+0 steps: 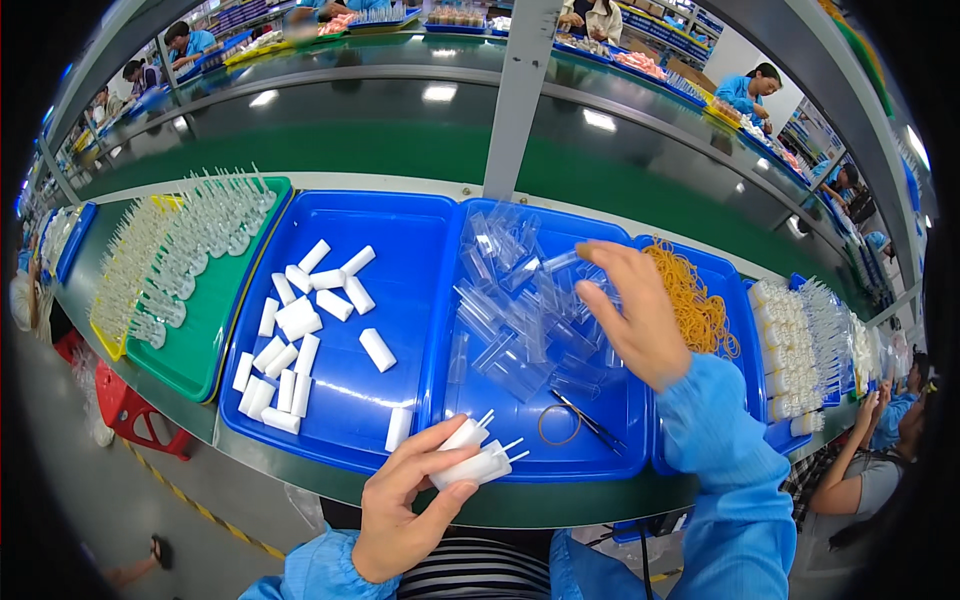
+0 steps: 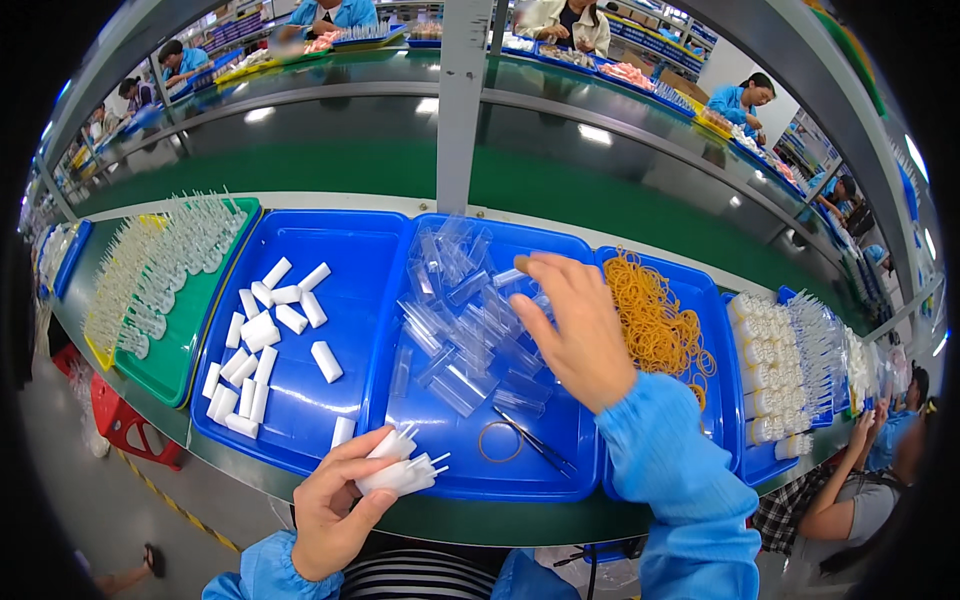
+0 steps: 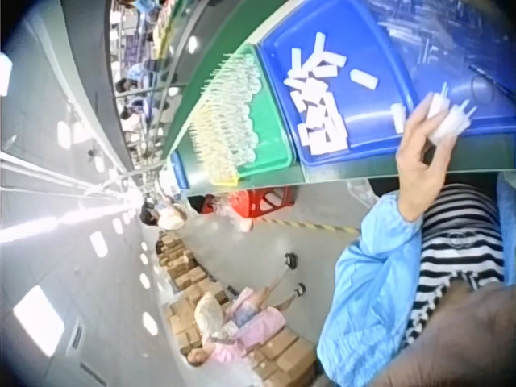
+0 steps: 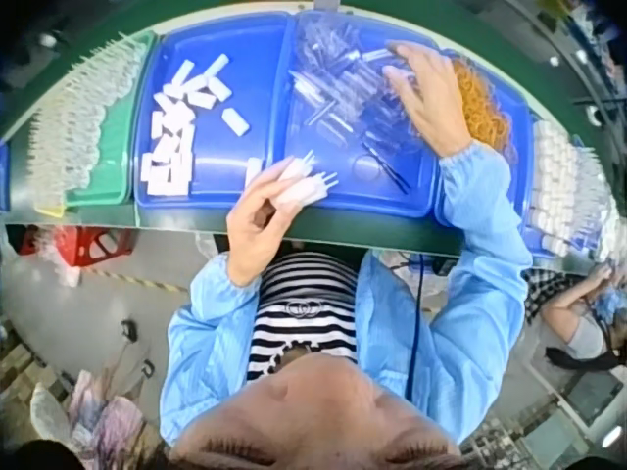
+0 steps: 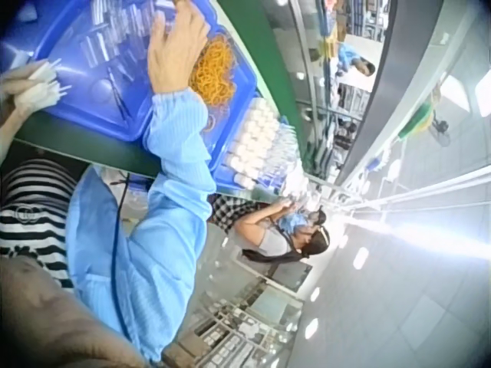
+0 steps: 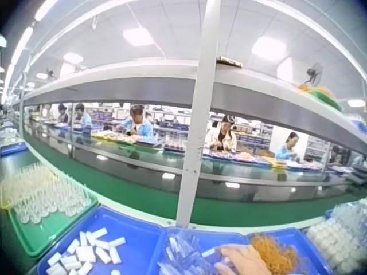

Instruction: The person assembles small white cylindrical components by inserting clear plastic tubes into them. They then secure the assembled units with yellow rubber bands and place the finished items into a tray. The process is repeated continuously with materials organized in blue trays on a factory workbench.

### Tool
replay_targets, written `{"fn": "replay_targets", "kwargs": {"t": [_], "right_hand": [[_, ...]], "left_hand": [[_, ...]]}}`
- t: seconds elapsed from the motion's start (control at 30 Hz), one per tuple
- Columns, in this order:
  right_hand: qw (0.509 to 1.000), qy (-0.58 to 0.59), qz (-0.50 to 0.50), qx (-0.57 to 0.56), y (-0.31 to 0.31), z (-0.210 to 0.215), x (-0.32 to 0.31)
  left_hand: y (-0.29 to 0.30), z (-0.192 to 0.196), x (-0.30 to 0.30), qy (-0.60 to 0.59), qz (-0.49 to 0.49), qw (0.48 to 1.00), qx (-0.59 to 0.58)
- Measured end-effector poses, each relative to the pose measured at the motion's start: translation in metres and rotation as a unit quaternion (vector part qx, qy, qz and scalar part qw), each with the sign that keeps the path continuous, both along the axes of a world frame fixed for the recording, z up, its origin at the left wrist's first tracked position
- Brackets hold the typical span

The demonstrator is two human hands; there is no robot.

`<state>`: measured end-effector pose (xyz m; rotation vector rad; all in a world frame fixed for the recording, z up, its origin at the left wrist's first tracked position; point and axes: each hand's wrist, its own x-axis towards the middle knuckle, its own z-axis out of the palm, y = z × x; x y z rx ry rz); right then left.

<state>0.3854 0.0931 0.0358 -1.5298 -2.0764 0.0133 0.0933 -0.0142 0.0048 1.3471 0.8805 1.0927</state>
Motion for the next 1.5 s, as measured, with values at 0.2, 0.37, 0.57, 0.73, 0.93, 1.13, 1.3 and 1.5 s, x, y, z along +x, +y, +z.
{"fn": "replay_targets", "kwargs": {"t": [0.2, 0.37, 0.57, 0.73, 0.93, 1.13, 1.3, 1.5], "right_hand": [[0.983, -0.114, 0.085, -0.114, -0.058, 0.014, -0.011], [0.98, -0.152, 0.071, -0.109, -0.06, 0.006, -0.021], [0.879, 0.404, 0.044, -0.249, -0.078, 0.034, -0.049], [0.735, 0.629, 0.114, -0.227, -0.104, 0.022, -0.092], [0.717, 0.623, 0.11, -0.293, -0.104, 0.017, -0.092], [0.729, 0.628, 0.087, -0.258, -0.104, 0.011, -0.094], [0.777, 0.587, 0.071, -0.215, -0.103, -0.001, -0.094], [0.776, 0.588, 0.074, -0.216, -0.099, -0.003, -0.098]], "left_hand": [[-0.003, -0.001, 0.004, -0.024, 0.011, 1.0, 0.01], [-0.008, 0.004, 0.006, -0.021, 0.013, 1.0, 0.013], [-0.018, 0.003, 0.002, -0.038, 0.034, 0.999, -0.006], [-0.027, 0.006, 0.004, -0.042, 0.033, 0.998, -0.019], [-0.033, 0.002, -0.004, -0.03, 0.053, 0.998, -0.026], [-0.035, 0.0, -0.004, -0.048, 0.059, 0.997, -0.026], [-0.034, 0.001, -0.002, -0.042, 0.062, 0.997, -0.021], [-0.032, 0.001, 0.001, -0.041, 0.074, 0.996, -0.015]]}}
